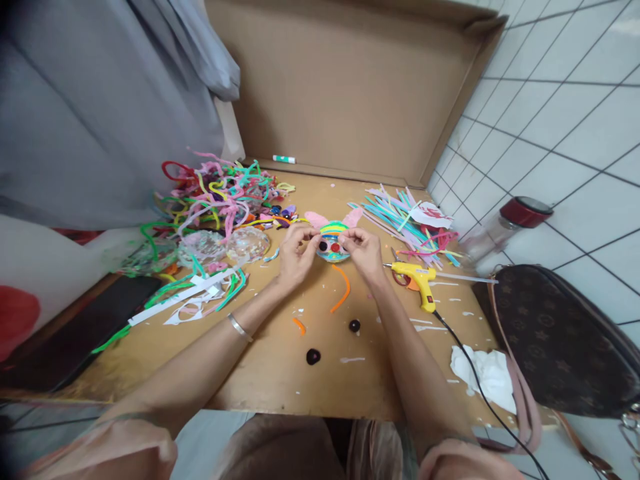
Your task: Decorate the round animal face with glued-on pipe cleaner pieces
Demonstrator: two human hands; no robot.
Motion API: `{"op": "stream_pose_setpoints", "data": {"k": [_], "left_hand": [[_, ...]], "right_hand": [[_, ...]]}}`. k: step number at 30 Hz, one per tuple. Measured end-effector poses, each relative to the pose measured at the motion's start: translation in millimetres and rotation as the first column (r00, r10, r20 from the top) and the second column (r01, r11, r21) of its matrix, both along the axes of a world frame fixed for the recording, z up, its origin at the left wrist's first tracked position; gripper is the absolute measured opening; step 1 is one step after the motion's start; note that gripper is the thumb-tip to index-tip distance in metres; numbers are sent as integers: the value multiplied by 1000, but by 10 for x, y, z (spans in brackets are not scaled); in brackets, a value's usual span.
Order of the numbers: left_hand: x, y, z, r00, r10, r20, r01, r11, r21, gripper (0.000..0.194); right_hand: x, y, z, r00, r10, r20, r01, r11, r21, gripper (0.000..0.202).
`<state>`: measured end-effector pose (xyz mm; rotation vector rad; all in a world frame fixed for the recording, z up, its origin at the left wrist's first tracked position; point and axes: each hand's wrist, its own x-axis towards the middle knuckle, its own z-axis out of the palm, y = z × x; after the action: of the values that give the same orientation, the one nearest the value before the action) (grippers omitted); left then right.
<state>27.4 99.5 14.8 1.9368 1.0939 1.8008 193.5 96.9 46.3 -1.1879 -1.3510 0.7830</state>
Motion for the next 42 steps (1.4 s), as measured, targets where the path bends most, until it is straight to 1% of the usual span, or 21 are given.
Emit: {"op": "stream_pose_setpoints", "data": {"k": [5,8,12,17,22,26,29,31,35,39,42], "left_hand": [[-2,19,9,994,15,-106,-16,1000,-4,15],[11,42,-7,991,22,-134,-24,1000,-11,14],[35,56,-19,987,38,-157,-45,998,-39,13],[55,58,17,981,26,-194,-42,996,-82,12],[64,66,32,985,25,-169,-46,992,-119,9],[74,69,36,993,-17,-118,-3,986,-166,8],[76,67,32,995,-21,-98,3,983,-185,5],[71,65,16,995,-18,-100,1,985,-170,4],[50,57,-38,990,-17,-137,5,996,-92,6],[36,47,-82,981,6,-192,-11,1000,-24,10],[40,36,-86,980,11,-201,-12,1000,-3,11]], "right_hand": [[-11,27,6,1000,3,-6,-3,1000,16,22],[-13,42,-17,1000,-10,-8,10,1000,13,22],[-1,65,-65,998,-63,23,62,997,46,21],[26,98,-133,990,-137,34,134,988,72,20],[27,102,-182,986,-159,57,154,985,84,20],[-12,93,-168,984,-170,50,166,984,61,24],[-39,85,-144,984,-174,47,172,984,43,22],[-51,79,-136,983,-179,43,177,983,40,20],[-64,63,-140,979,-196,47,194,980,51,15],[-68,34,-153,973,-209,99,200,976,88,14],[-77,0,-154,963,-229,139,212,969,129,14]]}}
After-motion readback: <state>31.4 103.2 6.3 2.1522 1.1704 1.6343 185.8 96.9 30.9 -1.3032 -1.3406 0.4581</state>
